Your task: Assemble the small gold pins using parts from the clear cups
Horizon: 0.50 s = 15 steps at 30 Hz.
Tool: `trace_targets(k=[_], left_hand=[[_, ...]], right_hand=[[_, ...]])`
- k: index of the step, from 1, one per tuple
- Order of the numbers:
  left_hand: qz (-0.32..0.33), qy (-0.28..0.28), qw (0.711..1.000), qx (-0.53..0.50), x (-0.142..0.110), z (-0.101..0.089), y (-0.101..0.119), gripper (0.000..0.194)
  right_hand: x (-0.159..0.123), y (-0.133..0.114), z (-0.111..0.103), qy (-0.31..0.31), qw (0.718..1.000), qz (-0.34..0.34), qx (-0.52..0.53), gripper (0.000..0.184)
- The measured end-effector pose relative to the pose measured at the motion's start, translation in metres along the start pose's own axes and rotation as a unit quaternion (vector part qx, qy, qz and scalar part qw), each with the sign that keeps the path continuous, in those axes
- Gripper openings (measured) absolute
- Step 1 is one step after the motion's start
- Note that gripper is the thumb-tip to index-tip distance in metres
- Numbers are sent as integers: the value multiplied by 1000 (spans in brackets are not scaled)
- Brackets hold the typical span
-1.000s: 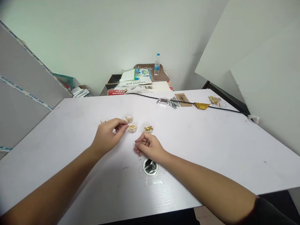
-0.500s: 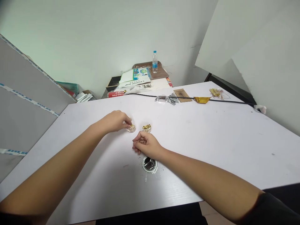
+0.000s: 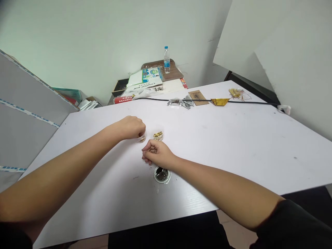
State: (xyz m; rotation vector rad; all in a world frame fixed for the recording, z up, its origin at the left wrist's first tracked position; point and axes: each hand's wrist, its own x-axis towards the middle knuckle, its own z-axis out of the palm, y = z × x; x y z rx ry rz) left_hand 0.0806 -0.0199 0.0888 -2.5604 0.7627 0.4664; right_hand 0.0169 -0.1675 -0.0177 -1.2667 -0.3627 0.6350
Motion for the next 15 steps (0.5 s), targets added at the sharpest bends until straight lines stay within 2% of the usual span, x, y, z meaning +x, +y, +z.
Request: trace_targets(k=[7, 15], left_hand=[[32, 7, 999, 11, 4, 5, -7, 23], [24, 14, 1000, -1, 1, 7, -10, 21]], right_hand=[[0, 0, 0, -1, 1000, 1, 0, 23], [0, -1, -1, 0, 1000, 6, 0, 22]])
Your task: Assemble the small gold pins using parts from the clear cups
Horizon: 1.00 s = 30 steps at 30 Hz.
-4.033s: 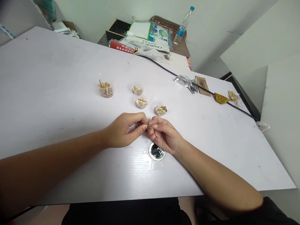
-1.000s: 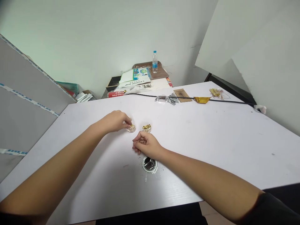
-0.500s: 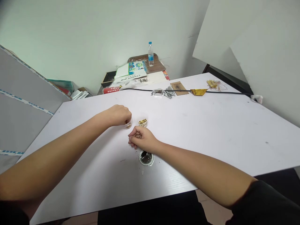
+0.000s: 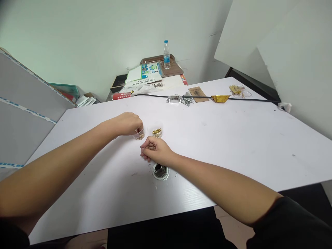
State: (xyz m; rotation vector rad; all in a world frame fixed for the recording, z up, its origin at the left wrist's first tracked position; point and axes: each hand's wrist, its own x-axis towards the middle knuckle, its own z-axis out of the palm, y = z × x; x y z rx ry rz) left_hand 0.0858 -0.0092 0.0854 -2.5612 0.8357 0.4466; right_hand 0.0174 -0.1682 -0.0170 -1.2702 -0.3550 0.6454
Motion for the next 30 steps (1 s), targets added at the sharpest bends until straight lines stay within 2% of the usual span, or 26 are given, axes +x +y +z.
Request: trace_targets(k=[10, 14, 19, 23, 30], left_hand=[[33, 19, 999, -13, -5, 10, -6, 20], [20, 34, 999, -16, -10, 11, -10, 23], [13, 49, 996, -72, -17, 14, -19, 23], [12, 86, 988, -127, -20, 20, -23, 24], [5, 97, 985, -140, -26, 25, -24, 29]], right_hand=[[0, -1, 1, 2, 1000, 7, 0, 26], [0, -1, 1, 2, 1000, 8, -1, 25], [0, 0, 1, 4, 1000, 12, 5, 28], [0, 0, 1, 3, 1000, 10, 8, 28], [1, -1, 1, 2, 1000, 11, 2, 27]])
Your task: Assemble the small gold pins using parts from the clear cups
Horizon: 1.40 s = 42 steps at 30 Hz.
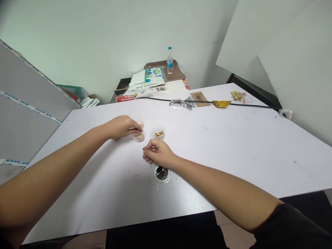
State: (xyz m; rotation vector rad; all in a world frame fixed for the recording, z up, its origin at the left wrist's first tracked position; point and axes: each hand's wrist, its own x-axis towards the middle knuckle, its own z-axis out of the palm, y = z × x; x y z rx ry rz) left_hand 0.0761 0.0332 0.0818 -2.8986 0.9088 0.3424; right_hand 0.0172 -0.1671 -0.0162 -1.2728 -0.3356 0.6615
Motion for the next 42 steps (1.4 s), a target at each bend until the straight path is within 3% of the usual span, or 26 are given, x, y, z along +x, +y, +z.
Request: trace_targets(k=[9, 19, 30, 34, 38, 40, 42], left_hand=[[-8, 29, 998, -54, -6, 4, -3, 29], [-24, 105, 985, -131, -12, 15, -10, 17], [-64, 223, 947, -221, -21, 22, 6, 15], [-68, 352, 908, -218, -25, 35, 17, 14], [-135, 413, 871, -228, -23, 46, 27, 12], [-171, 434, 836, -290, -25, 49, 36, 10], [-179, 436, 779, -415, -30, 53, 48, 14]], right_hand=[[-1, -1, 0, 1, 1000, 8, -7, 25], [-1, 1, 0, 4, 1000, 9, -4, 28], [0, 0, 0, 2, 1000, 4, 6, 28], [0, 0, -1, 2, 1000, 0, 14, 29], [0, 0, -2, 0, 1000, -4, 15, 28], [1, 1, -3, -1, 1000, -8, 16, 28], [1, 2, -4, -7, 1000, -20, 18, 29]])
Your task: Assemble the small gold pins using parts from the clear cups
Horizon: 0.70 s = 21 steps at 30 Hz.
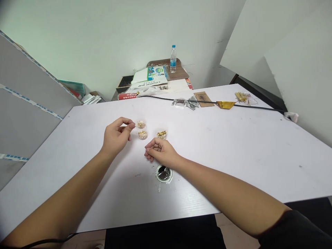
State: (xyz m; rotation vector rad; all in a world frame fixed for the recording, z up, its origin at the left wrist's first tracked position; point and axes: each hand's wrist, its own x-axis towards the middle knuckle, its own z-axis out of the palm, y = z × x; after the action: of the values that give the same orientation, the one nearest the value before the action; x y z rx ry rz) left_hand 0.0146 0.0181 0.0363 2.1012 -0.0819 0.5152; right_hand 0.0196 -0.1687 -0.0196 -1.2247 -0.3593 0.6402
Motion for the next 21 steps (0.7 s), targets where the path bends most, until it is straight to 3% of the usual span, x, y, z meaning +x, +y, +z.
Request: trace_targets(k=[3, 5, 11, 21], left_hand=[[-46, -34, 985, -164, -24, 7, 3, 29], [-56, -43, 976, -208, -38, 13, -1, 31], [-108, -159, 948, -253, -51, 27, -17, 27], [-101, -203, 930, -290, -49, 27, -18, 21]], right_hand=[[0, 0, -1, -16, 1000, -23, 6, 30], [-1, -1, -1, -22, 999, -31, 6, 28], [-6, -7, -4, -25, 999, -47, 3, 19], [-7, -7, -7, -28, 998, -46, 14, 10]])
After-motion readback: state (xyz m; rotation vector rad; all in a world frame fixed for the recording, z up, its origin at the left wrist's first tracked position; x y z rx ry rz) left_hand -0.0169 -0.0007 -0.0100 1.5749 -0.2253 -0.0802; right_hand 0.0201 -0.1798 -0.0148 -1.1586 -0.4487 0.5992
